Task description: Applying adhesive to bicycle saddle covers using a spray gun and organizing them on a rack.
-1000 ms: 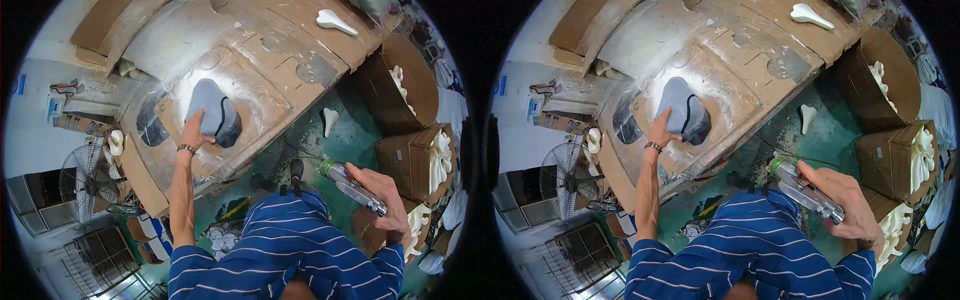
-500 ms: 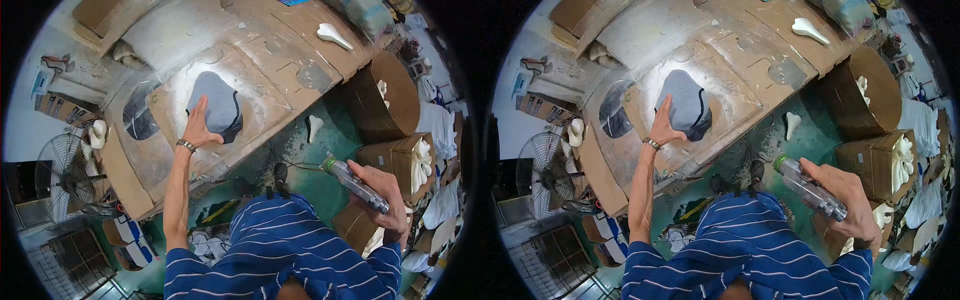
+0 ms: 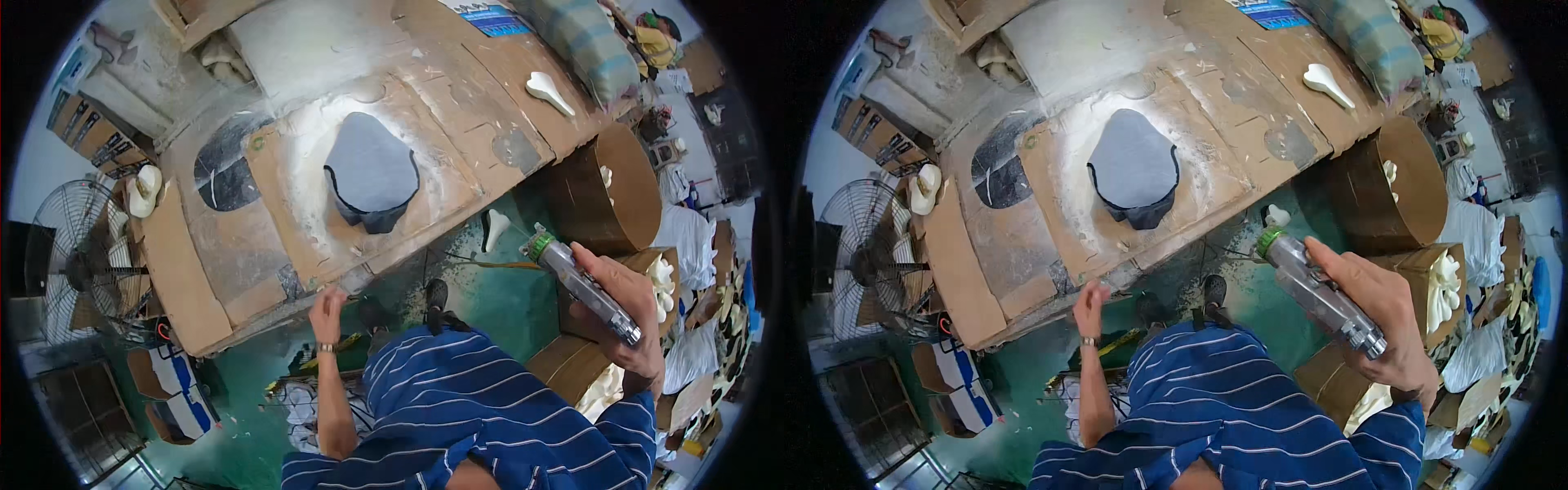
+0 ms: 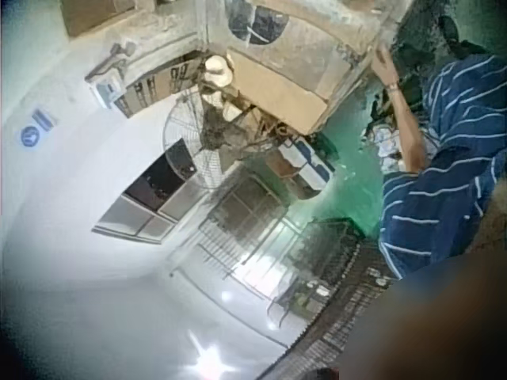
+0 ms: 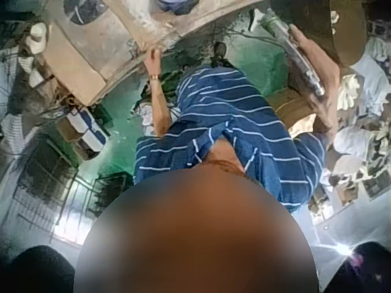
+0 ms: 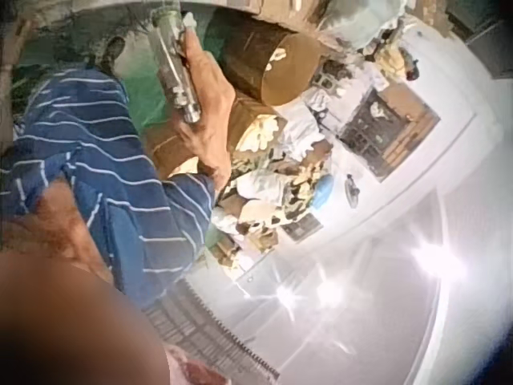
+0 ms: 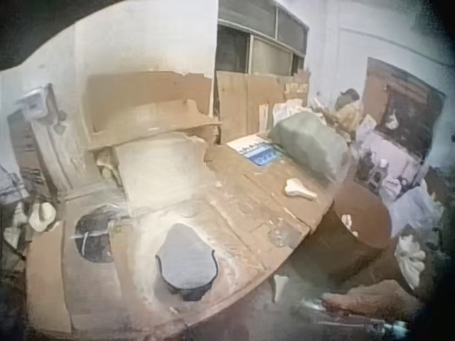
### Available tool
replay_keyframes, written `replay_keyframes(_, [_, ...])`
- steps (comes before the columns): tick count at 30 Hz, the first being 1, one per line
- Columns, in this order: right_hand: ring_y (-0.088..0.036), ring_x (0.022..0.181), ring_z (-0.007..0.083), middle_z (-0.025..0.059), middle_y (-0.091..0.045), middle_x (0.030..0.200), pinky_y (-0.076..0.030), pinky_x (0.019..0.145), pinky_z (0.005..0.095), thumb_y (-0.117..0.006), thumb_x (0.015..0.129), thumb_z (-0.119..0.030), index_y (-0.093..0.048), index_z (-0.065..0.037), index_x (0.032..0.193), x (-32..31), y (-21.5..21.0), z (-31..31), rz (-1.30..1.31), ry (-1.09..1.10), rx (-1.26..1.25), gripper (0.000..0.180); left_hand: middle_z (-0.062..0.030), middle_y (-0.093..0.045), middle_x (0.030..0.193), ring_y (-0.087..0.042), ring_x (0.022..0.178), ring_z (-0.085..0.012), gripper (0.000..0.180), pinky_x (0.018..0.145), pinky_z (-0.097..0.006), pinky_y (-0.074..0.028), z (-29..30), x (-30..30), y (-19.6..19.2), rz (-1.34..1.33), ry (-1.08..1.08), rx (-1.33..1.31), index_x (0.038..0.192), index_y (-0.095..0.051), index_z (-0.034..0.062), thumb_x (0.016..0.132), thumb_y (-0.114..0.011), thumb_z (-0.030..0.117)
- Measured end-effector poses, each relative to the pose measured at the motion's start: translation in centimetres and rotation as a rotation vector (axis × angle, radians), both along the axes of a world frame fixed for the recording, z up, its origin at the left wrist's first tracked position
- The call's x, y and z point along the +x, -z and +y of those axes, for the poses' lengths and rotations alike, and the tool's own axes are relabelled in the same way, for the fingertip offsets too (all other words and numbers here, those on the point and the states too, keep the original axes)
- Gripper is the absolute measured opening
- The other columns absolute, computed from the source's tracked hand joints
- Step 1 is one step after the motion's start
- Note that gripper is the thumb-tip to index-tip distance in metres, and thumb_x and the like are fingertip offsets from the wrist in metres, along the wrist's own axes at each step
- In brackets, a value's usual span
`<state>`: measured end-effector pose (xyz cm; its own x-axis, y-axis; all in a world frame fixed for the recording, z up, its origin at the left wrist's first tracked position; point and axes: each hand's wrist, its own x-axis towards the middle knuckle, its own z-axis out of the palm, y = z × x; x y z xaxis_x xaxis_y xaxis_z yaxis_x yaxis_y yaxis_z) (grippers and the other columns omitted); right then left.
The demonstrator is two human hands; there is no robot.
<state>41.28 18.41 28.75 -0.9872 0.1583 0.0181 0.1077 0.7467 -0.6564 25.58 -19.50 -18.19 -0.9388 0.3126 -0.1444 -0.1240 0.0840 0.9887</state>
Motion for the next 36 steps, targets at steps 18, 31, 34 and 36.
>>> replay_keyframes(18, [-0.070,0.094,0.0365,0.0208,-0.069,0.107,-0.053,0.083,0.0370,-0.075,0.076,0.006,-0.058,0.000,0.144,-4.3,-3.2,-15.2,-0.017,0.020,0.178,0.070,-0.0058,-0.070,0.089,-0.064,0.066,-0.0209,0.021,0.050,-0.037,-0.047,-21.3,16.1,22.0,-1.226,-0.184,-0.198,0.117,-0.066,0.0151,0.101,-0.062,0.028])
replay_keyframes(31, [-0.068,0.069,0.0262,0.0139,-0.069,0.084,-0.052,0.060,0.0378,-0.082,0.074,-0.007,-0.063,-0.002,0.141,-0.2,-4.2,-22.7,0.033,-0.086,0.378,0.069,-0.0034,-0.076,0.098,-0.072,0.079,-0.0148,0.028,0.061,-0.033,-0.059,-17.5,8.4,21.3,-0.904,-0.079,-0.157,0.122,-0.069,0.0109,0.099,-0.071,0.027])
replay_keyframes(34, [-0.065,0.066,0.0260,0.0140,-0.068,0.082,-0.050,0.057,0.0383,-0.084,0.073,-0.009,-0.061,0.004,0.140,1.5,-4.4,-22.9,0.007,-0.147,0.370,0.072,-0.0039,-0.076,0.097,-0.071,0.079,-0.0134,0.029,0.061,-0.030,-0.056,-14.9,6.6,19.1,-0.729,-0.094,-0.104,0.120,-0.069,0.0085,0.099,-0.073,0.029])
replay_keyframes(36, [-0.065,0.065,0.0263,0.0140,-0.067,0.081,-0.050,0.057,0.0388,-0.084,0.074,-0.011,-0.060,0.007,0.140,2.8,-4.3,-22.7,-0.026,-0.160,0.362,0.072,-0.0040,-0.076,0.098,-0.070,0.079,-0.0127,0.031,0.062,-0.029,-0.054,-12.3,4.5,16.2,-0.626,-0.104,-0.044,0.119,-0.071,0.0087,0.098,-0.074,0.032])
